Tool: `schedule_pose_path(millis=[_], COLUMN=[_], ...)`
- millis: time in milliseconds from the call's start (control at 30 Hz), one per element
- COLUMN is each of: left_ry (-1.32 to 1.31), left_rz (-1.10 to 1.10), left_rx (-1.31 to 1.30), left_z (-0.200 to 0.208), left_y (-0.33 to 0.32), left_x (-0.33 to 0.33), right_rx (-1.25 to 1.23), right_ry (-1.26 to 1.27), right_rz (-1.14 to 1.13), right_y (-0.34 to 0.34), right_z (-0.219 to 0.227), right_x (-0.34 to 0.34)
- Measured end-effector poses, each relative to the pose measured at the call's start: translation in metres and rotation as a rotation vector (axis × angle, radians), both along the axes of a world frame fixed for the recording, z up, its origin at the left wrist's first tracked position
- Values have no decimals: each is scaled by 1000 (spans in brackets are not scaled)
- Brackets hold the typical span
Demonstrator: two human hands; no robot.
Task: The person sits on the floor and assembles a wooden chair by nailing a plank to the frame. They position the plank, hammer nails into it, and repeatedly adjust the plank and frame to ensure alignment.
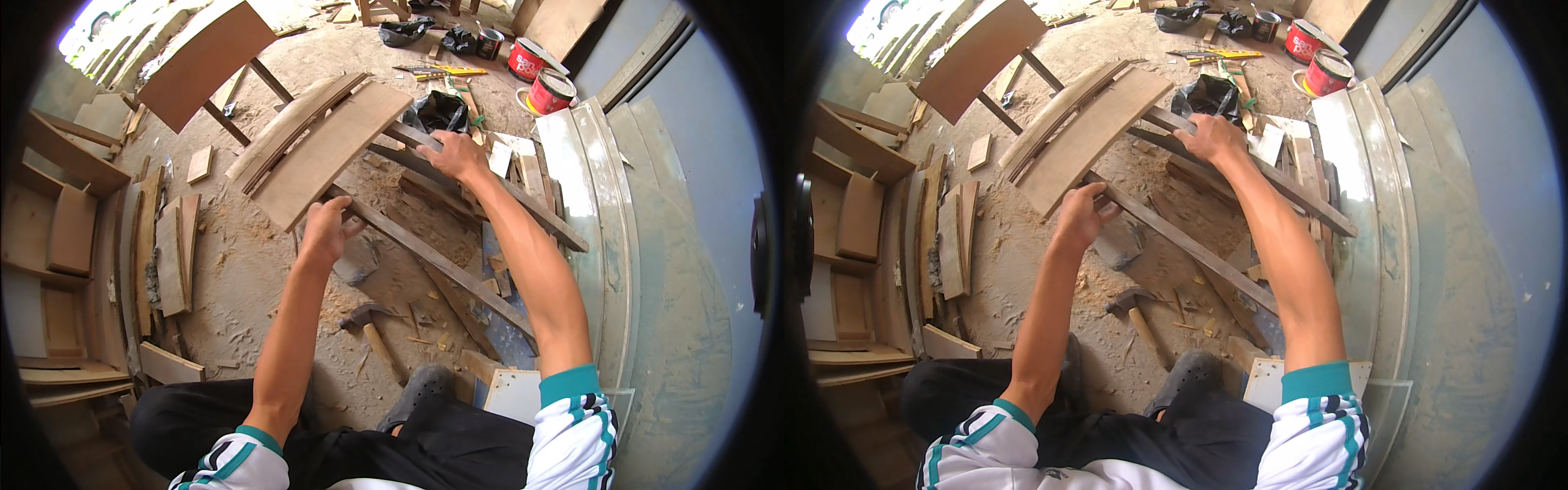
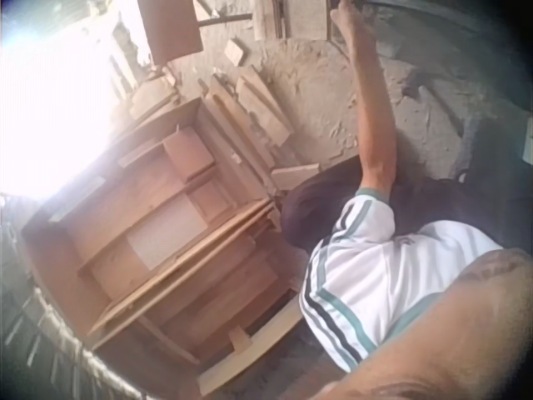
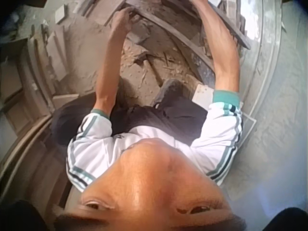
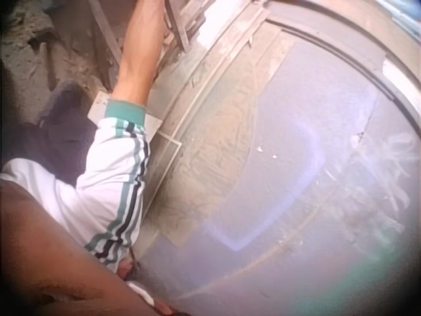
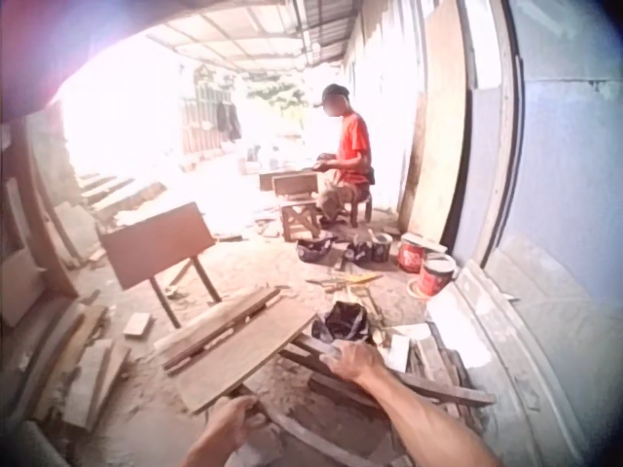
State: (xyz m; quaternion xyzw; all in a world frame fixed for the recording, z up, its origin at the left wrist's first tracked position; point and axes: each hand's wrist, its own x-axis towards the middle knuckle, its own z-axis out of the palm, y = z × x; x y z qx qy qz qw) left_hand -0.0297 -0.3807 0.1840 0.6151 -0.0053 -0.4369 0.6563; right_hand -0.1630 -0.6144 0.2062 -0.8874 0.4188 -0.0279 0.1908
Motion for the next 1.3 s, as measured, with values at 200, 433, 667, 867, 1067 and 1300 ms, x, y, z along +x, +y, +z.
schedule_pose_path(millis=[200,433,667,867,1067,1300], left_ry=[-12,-207,-439,-473,-411,-170], left_rz=[-72,-59,390,658,735,662], left_rx=[-64,-155,-338,-281,-192,-101], left_z=[-13,64,155,217,181,46], left_y=[-6,-22,4,126,225,267], left_x=[-62,-96,41,153,200,229], right_rx=[-46,-134,-5,266,416,415], right_ry=[-93,-416,-802,-721,-407,-73], right_rz=[-21,-99,12,482,541,476], right_y=[-12,-18,49,153,249,288], right_z=[-13,53,144,178,146,42], right_x=[-65,-103,25,148,195,211])
